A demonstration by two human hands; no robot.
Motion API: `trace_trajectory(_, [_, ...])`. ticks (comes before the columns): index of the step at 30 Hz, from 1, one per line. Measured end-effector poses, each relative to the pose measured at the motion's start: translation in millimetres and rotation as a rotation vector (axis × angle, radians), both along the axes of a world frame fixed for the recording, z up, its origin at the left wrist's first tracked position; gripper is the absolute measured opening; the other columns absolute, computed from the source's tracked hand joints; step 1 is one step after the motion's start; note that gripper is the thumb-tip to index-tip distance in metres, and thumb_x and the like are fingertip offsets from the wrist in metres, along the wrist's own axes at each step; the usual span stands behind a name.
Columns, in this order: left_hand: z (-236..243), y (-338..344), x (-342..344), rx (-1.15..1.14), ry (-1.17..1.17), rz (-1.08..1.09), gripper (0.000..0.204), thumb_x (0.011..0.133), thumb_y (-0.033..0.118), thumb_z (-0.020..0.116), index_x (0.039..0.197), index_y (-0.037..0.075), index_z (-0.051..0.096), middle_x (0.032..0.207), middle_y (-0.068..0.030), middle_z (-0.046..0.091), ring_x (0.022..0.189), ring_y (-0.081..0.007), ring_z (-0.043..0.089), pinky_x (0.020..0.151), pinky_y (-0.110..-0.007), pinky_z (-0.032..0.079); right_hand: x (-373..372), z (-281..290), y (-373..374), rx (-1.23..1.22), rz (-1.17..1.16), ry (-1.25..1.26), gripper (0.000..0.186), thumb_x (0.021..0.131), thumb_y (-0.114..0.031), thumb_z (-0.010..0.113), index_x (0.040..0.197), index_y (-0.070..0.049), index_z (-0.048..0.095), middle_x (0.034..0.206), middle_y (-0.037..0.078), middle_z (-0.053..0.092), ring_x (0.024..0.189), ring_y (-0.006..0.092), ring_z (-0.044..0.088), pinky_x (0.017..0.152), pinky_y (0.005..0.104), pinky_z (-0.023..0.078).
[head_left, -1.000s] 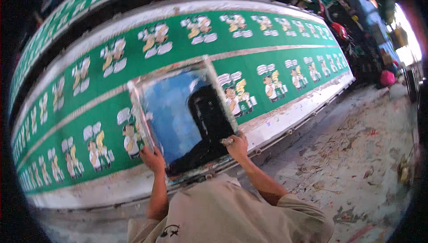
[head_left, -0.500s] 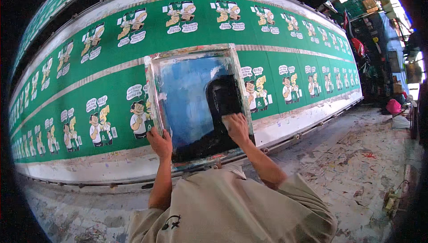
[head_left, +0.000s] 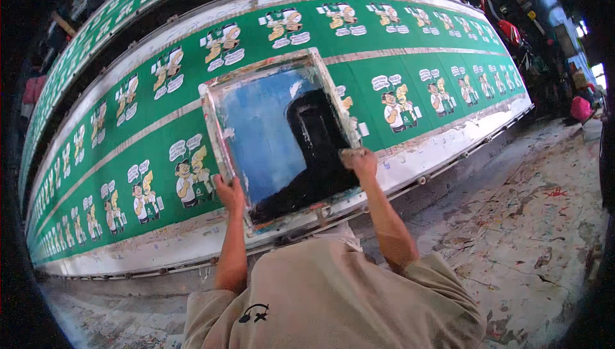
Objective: Manually applying ink through a screen onto fabric patterns on a production table.
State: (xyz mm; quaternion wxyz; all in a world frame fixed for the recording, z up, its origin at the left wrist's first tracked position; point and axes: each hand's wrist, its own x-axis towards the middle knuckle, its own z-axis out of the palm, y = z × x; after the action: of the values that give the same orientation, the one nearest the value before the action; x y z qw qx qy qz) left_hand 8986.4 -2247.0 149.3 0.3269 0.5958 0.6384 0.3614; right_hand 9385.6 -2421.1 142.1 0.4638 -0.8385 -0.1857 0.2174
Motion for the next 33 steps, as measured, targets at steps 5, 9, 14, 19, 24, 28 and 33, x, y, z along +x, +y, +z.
trace_trajectory(5, [-19, -29, 129, -0.097, 0.153, 0.004, 0.043, 0.087, 0.021, 0.067, 0.122, 0.0, 0.052, 0.112, -0.026, 0.063, 0.102, -0.0437, 0.064, 0.087, -0.05, 0.049, 118, 51, 6, -0.069, 0.15, -0.112, 0.031, 0.079, -0.031, 0.077, 0.086, -0.001, 0.075, 0.074, 0.013, 0.073, 0.061, 0.021, 0.069, 0.058, 0.0325, 0.054])
trace_trajectory(9, [-43, -65, 135, 0.122, 0.128, 0.091, 0.043, 0.09, 0.022, 0.067, 0.123, -0.001, 0.053, 0.114, -0.027, 0.063, 0.107, -0.0453, 0.062, 0.091, -0.05, 0.049, 145, 53, -21, 0.158, 0.14, 0.215, 0.022, 0.081, -0.021, 0.075, 0.083, 0.001, 0.074, 0.072, 0.007, 0.072, 0.06, 0.0144, 0.067, 0.055, 0.0306, 0.052])
trace_trajectory(14, [-26, -85, 141, 0.139, 0.382, 0.117, 0.043, 0.09, 0.024, 0.07, 0.122, 0.0, 0.056, 0.12, -0.0272, 0.06, 0.113, -0.0456, 0.058, 0.094, -0.051, 0.047, 131, 25, -71, -0.015, 0.094, 0.013, 0.031, 0.079, -0.026, 0.078, 0.091, 0.002, 0.074, 0.098, 0.015, 0.074, 0.085, 0.0255, 0.071, 0.076, 0.033, 0.054])
trace_trajectory(19, [-23, -76, 151, 0.108, 0.524, 0.054, 0.047, 0.086, 0.023, 0.073, 0.123, 0.002, 0.056, 0.117, -0.0257, 0.057, 0.112, -0.0465, 0.054, 0.094, -0.055, 0.045, 131, 47, -65, -0.243, 0.243, -0.031, 0.039, 0.073, -0.037, 0.087, 0.09, -0.003, 0.077, 0.129, 0.019, 0.065, 0.118, 0.0402, 0.061, 0.099, 0.0405, 0.049])
trace_trajectory(24, [-11, -84, 154, 0.014, 0.495, 0.163, 0.046, 0.087, 0.024, 0.072, 0.123, 0.001, 0.055, 0.119, -0.0262, 0.056, 0.112, -0.0462, 0.054, 0.092, -0.055, 0.046, 79, 82, -60, -0.406, 0.527, -0.494, 0.01, 0.08, -0.017, 0.075, 0.088, -0.014, 0.078, 0.113, 0.009, 0.071, 0.125, 0.0316, 0.058, 0.109, 0.0729, 0.026])
trace_trajectory(28, [-8, -84, 158, 0.015, 0.527, 0.127, 0.046, 0.088, 0.026, 0.072, 0.123, 0.001, 0.054, 0.118, -0.0259, 0.054, 0.111, -0.0457, 0.053, 0.09, -0.054, 0.047, 108, 92, 35, -0.359, 1.161, -0.743, 0.016, 0.077, -0.008, 0.067, 0.088, -0.017, 0.076, 0.094, 0.002, 0.071, 0.114, 0.0263, 0.062, 0.106, 0.0821, 0.013])
trace_trajectory(33, [-11, -81, 160, 0.073, 0.502, 0.084, 0.047, 0.088, 0.026, 0.072, 0.124, 0.003, 0.054, 0.116, -0.0252, 0.055, 0.108, -0.0447, 0.054, 0.089, -0.054, 0.047, 147, 68, 141, -0.056, 1.041, -0.831, 0.014, 0.081, -0.008, 0.063, 0.089, -0.011, 0.074, 0.095, 0.011, 0.07, 0.101, 0.0312, 0.065, 0.092, 0.0452, 0.048])
